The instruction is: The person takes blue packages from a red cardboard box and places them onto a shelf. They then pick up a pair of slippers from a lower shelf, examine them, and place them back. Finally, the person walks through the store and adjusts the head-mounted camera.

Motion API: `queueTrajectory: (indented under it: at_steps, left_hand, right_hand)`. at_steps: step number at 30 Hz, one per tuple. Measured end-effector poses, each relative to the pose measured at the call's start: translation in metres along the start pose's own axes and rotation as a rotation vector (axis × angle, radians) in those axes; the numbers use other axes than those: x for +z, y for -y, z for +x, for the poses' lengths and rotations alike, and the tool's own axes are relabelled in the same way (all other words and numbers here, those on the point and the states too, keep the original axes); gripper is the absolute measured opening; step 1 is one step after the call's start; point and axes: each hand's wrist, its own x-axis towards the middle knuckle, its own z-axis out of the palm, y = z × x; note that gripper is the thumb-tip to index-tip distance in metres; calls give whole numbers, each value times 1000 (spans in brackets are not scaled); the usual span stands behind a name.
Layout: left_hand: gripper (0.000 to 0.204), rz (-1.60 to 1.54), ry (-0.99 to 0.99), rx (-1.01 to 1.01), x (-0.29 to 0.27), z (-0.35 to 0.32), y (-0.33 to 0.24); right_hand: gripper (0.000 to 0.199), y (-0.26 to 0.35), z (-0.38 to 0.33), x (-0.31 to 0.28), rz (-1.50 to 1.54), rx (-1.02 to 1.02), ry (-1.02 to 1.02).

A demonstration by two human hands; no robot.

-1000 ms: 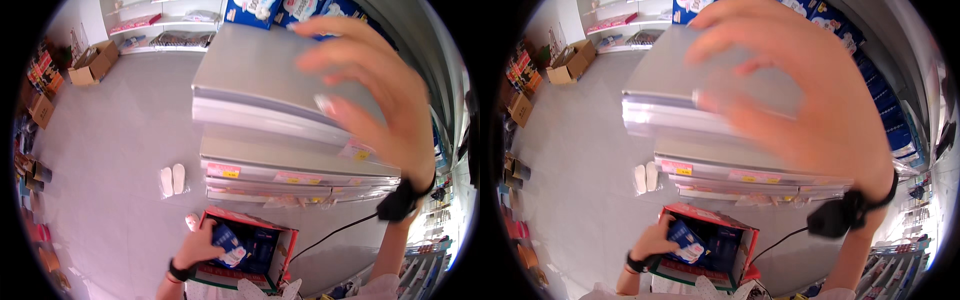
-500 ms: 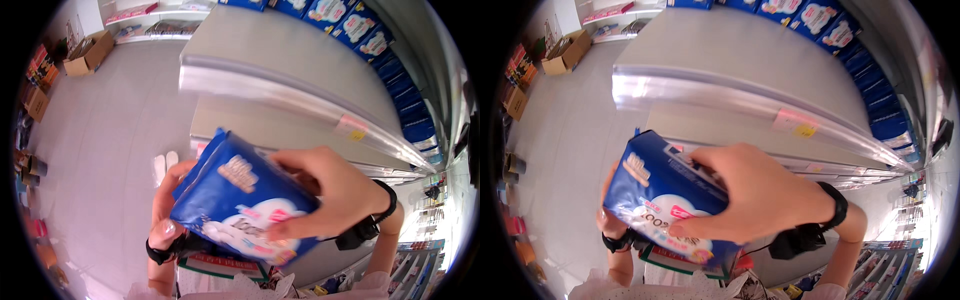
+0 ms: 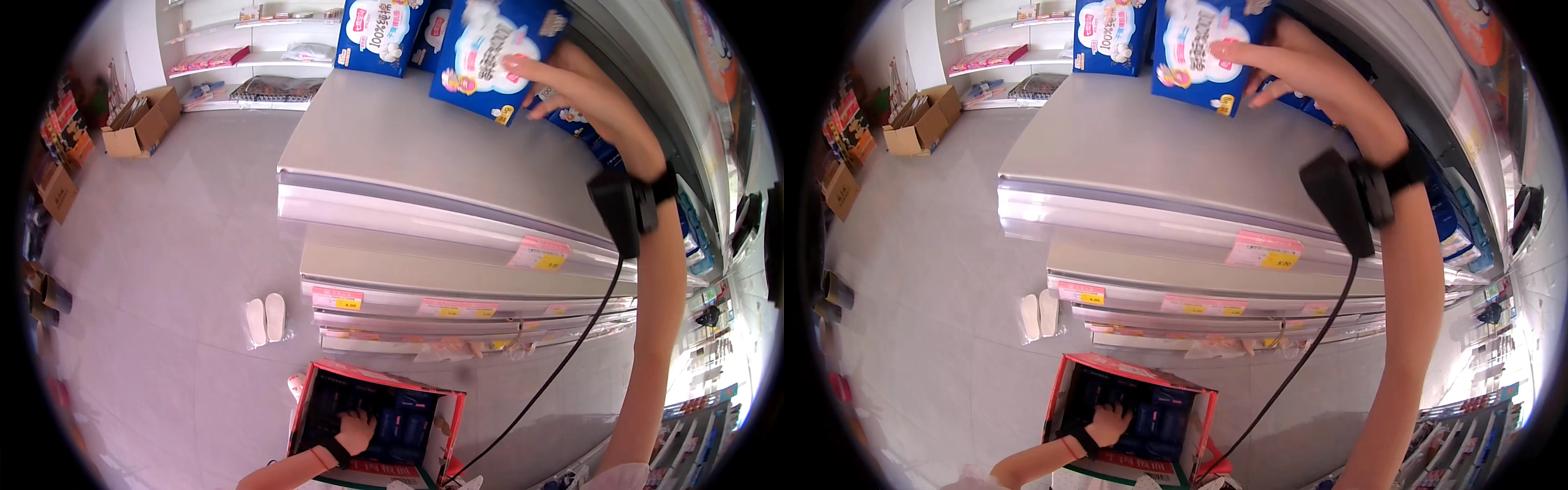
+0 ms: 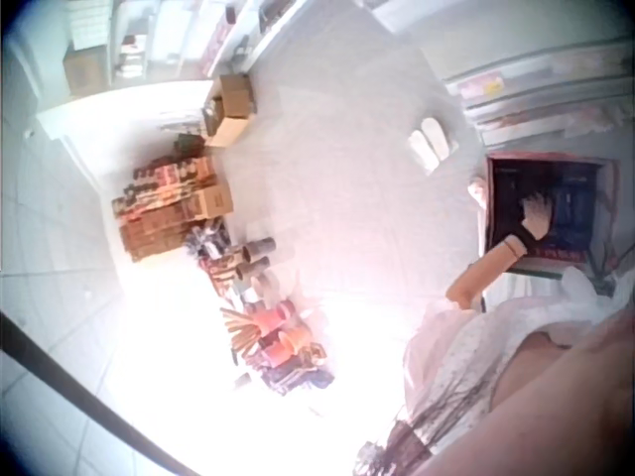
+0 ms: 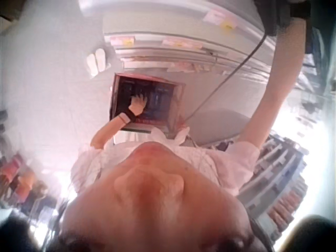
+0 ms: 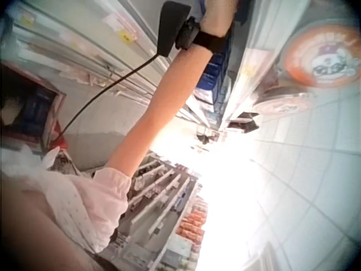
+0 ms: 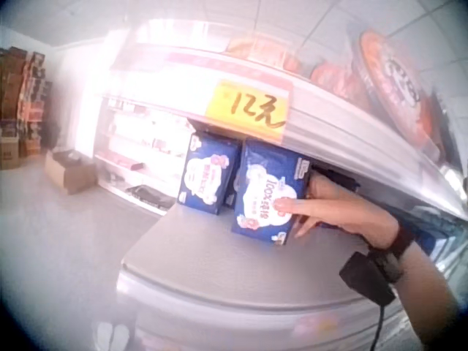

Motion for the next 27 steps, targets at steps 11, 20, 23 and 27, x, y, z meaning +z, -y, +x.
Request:
queueTrajectory:
  at_steps: [11, 20, 23, 27]
  left_hand:
    - [53, -354, 733, 74, 43, 10, -2]
    - [51, -627, 598, 316, 38, 17, 6]
    - [50, -599, 608, 251, 23, 15, 6]
    - [51, -288, 468, 84, 20, 5, -11]
  right_hand:
    - [49, -49, 60, 30, 113, -75, -158]
    - [52, -55, 57, 42, -3, -83, -233]
    - [54, -62, 57, 46, 24, -114, -246]
    - [48, -62, 52, 36, -19, -67, -217]
